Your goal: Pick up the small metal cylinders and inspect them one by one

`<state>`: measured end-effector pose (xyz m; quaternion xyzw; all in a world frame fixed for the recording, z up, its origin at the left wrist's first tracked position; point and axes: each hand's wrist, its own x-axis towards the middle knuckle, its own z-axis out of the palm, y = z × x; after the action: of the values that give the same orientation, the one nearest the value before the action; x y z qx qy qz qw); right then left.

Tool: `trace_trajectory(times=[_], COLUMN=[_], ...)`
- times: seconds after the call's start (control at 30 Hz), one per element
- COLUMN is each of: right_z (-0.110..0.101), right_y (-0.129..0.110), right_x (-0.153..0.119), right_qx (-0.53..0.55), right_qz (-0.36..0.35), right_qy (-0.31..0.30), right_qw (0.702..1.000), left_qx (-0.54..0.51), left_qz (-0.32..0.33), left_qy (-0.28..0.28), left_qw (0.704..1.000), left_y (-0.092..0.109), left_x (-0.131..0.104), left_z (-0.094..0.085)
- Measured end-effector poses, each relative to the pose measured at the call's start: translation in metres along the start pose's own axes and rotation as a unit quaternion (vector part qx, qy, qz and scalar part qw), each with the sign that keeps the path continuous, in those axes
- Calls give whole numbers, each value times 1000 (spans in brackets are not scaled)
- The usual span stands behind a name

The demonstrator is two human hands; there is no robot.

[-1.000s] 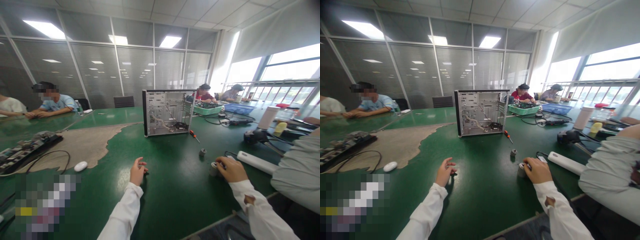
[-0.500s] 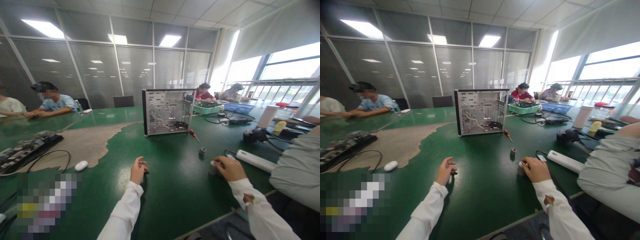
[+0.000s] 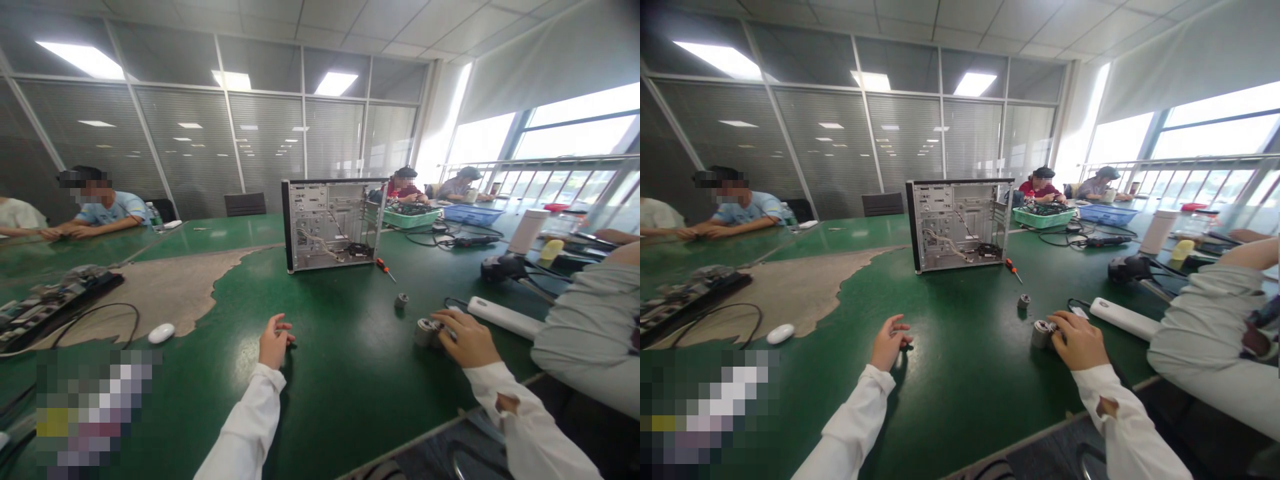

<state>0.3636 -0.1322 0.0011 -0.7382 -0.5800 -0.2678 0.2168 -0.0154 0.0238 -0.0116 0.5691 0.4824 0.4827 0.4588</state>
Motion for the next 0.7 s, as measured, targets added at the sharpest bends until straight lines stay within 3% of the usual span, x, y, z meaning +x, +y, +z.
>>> trace_trajectory(times=[0.1,0.23,0.4,0.7], right_z=[0,-3,-10,-22], right_y=[6,16,21,4], right_x=[-10,-21,-26,-39], right_qx=[-28,50,89,147], right_qz=[70,123,118,91], right_qy=[-13,-86,-132,-112], right_qw=[997,987,980,979], left_qx=[0,4,4,7], left_qz=[1,4,5,9], left_qy=[-2,1,2,-7], left_qw=[1000,1000,1000,1000], left_y=[1,3,4,0], left_x=[0,-1,-2,0], left_z=[0,1,1,1])
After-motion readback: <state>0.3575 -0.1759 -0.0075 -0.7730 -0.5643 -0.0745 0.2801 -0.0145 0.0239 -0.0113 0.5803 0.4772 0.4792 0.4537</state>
